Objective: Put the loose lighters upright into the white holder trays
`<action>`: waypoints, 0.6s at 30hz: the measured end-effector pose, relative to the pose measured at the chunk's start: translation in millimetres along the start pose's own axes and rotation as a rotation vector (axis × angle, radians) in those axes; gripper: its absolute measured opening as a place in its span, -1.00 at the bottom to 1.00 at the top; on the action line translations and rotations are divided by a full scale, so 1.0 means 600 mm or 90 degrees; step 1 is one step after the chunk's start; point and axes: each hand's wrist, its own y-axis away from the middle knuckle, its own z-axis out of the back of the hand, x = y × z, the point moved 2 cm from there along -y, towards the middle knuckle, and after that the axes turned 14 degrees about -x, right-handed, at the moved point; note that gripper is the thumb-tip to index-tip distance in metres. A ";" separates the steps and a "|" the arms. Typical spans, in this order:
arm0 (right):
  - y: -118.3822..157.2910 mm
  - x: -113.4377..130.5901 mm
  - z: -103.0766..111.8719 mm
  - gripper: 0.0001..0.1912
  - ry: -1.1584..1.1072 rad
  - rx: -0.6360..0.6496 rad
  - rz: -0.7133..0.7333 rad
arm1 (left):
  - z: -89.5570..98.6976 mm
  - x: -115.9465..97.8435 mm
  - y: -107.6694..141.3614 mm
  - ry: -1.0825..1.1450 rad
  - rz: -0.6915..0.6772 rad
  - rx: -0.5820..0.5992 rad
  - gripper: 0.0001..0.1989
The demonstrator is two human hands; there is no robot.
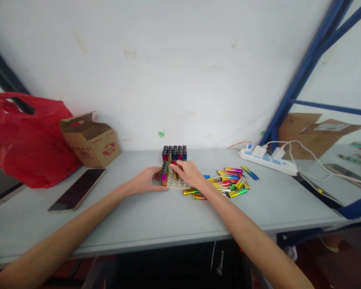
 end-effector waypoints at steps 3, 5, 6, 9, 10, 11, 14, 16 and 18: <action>-0.004 -0.009 0.001 -0.51 -0.004 -0.011 -0.001 | -0.002 0.000 0.000 -0.005 0.005 0.002 -0.41; -0.006 -0.018 -0.001 -0.57 -0.004 0.004 0.014 | -0.002 0.000 0.000 -0.007 0.012 0.003 -0.42; -0.006 -0.022 -0.004 -0.60 0.002 0.016 0.024 | -0.002 0.000 0.000 -0.009 0.017 0.004 -0.41; -0.006 -0.029 -0.017 -0.74 0.052 0.051 0.080 | 0.000 -0.001 -0.001 -0.010 0.021 0.007 -0.40; -0.005 -0.029 -0.022 -0.78 0.078 0.058 0.100 | 0.000 -0.001 -0.001 -0.008 0.019 0.007 -0.41; -0.005 -0.027 -0.026 -0.81 0.105 0.063 0.119 | 0.001 -0.002 -0.001 -0.005 0.017 0.008 -0.42; -0.005 -0.020 -0.017 -0.80 0.156 0.058 0.147 | 0.002 -0.002 -0.002 0.006 0.017 0.014 -0.45; -0.006 -0.020 0.012 -0.74 0.129 0.045 0.136 | 0.002 -0.001 -0.002 0.014 0.018 0.019 -0.45; -0.002 -0.031 0.059 -0.70 0.080 0.049 0.108 | 0.001 0.000 -0.002 0.020 0.013 0.020 -0.45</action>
